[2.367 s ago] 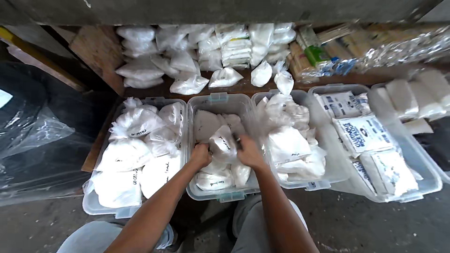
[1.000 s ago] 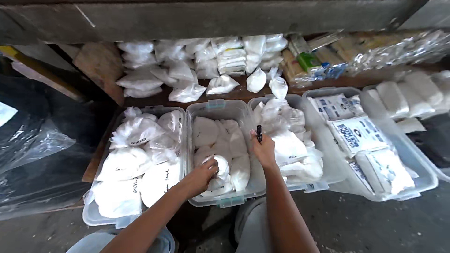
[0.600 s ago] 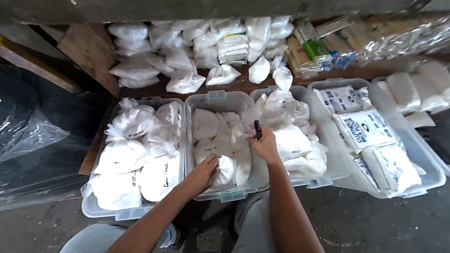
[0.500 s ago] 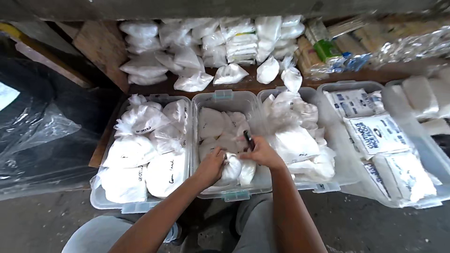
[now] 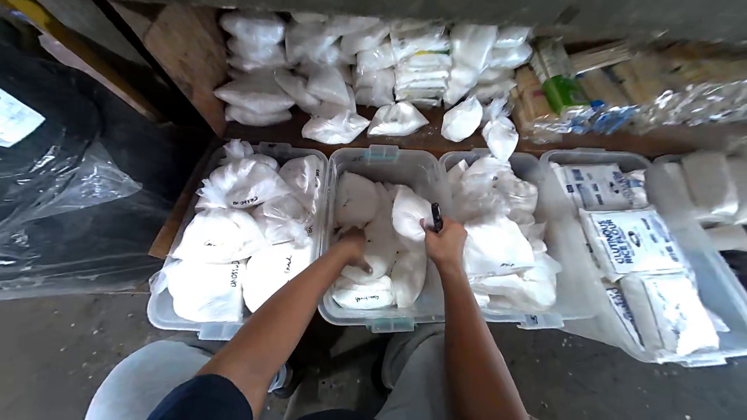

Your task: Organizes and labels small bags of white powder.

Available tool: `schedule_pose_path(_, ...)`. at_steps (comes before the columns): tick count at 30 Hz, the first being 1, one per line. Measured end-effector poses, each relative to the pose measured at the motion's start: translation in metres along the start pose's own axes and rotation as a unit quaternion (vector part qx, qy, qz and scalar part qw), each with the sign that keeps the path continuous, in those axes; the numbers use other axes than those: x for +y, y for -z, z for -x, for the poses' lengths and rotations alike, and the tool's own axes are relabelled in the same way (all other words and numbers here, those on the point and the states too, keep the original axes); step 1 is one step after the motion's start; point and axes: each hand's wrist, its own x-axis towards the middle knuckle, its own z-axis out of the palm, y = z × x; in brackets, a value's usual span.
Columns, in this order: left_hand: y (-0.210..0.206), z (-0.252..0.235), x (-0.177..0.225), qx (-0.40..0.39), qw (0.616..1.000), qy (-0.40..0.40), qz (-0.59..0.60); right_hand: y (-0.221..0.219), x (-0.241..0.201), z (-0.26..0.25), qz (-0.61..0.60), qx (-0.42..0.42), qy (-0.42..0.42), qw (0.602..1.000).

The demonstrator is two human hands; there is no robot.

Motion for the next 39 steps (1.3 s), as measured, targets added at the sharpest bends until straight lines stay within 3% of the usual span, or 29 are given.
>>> schedule_pose_path(5,0.013,-0.001,0.011,-0.022,0.996,0.045,-0.08,0.003,-0.001,-0.006,0.033,-0.03,-0.05,0.998)
schedule_pose_path(9,0.019,-0.01,-0.007,0.002,0.999,0.019,-0.031,0.008,-0.008,-0.003,0.09,-0.078,-0.059,0.991)
schedule_pose_path(14,0.004,0.003,-0.001,0.02,1.0,-0.021,0.009,0.009,-0.008,-0.003,0.105,-0.107,-0.054,0.987)
schedule_pose_path(19,-0.001,0.015,0.007,0.036,0.998,0.049,0.015,0.011,-0.008,0.001,0.109,-0.141,-0.036,0.983)
schedule_pose_path(23,-0.016,0.018,0.005,0.041,0.996,0.057,0.059,0.013,-0.002,0.002,0.055,-0.111,-0.008,0.992)
schedule_pose_path(26,-0.023,0.026,0.012,0.063,0.986,-0.008,0.152,0.014,0.002,0.004,-0.015,-0.057,0.041,0.997)
schedule_pose_path(29,-0.001,0.053,0.029,0.126,0.983,-0.018,0.133,0.014,0.007,0.006,-0.09,-0.023,0.101,0.99)
schedule_pose_path(32,0.04,0.077,0.034,0.268,0.934,-0.006,0.237,0.012,0.011,0.006,-0.146,-0.073,0.12,0.979)
schedule_pose_path(34,0.061,0.078,0.032,0.35,0.857,-0.054,0.375,0.01,0.01,0.006,-0.18,-0.152,0.112,0.965)
schedule_pose_path(37,0.07,0.075,0.037,0.312,0.735,-0.167,0.579,0.008,0.001,0.013,-0.293,-0.213,0.116,0.925)
schedule_pose_path(39,0.058,0.073,0.035,0.244,0.708,-0.195,0.633,0.005,-0.001,0.017,-0.345,-0.197,0.13,0.908)
